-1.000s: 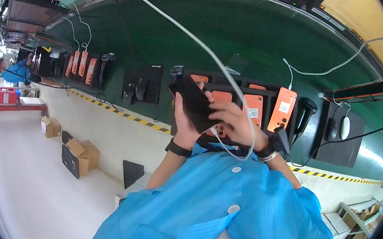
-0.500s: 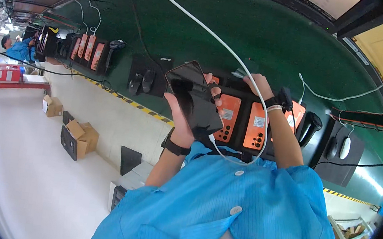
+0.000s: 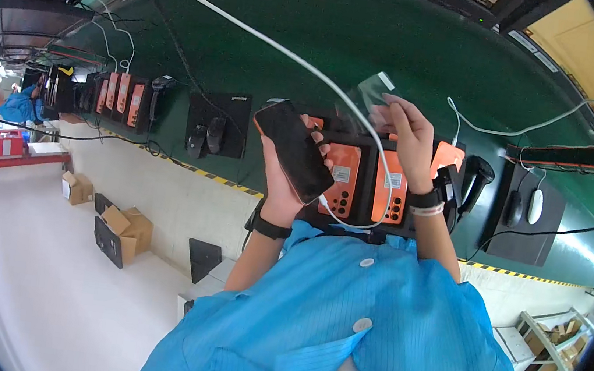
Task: Scanning barcodes on electronic devices and placing them in a tray.
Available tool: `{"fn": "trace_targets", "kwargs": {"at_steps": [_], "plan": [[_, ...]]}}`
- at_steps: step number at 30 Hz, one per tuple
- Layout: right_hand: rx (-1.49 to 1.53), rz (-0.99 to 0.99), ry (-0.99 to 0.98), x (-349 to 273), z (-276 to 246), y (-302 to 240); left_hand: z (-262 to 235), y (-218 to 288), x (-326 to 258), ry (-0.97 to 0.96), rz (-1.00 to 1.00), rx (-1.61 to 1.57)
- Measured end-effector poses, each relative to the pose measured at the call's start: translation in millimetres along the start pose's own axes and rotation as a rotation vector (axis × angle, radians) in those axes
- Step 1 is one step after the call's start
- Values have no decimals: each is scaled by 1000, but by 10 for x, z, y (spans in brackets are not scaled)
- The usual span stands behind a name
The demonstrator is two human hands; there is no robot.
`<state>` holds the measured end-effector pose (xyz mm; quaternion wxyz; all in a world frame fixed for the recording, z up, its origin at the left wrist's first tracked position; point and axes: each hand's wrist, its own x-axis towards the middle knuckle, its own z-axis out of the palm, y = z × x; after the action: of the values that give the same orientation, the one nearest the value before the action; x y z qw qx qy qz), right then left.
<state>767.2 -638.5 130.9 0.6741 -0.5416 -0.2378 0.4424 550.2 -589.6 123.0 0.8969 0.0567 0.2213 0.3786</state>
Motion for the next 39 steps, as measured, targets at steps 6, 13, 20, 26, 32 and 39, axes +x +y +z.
{"fn": "trace_targets", "kwargs": {"at_steps": [6, 13, 20, 26, 32, 39], "plan": [[-686, -515, -240, -344, 256, -62, 254, -65, -89, -43, -249, -24], [-918, -864, -549, -582, 272, -32, 172, -127, -137, -52, -161, 37], [-964, -885, -649, -725, 182, -91, 72, -124, -168, -73, -201, 57], [-961, -884, -683, -787, 166, -26, 110, -112, -187, -107, -203, 50], [-1004, -830, -719, -845, 175, -128, 50, -134, -197, -115, -242, 49], [-1022, -771, -801, -841, 219, -270, 28, -114, -158, -158, -276, -81]]}}
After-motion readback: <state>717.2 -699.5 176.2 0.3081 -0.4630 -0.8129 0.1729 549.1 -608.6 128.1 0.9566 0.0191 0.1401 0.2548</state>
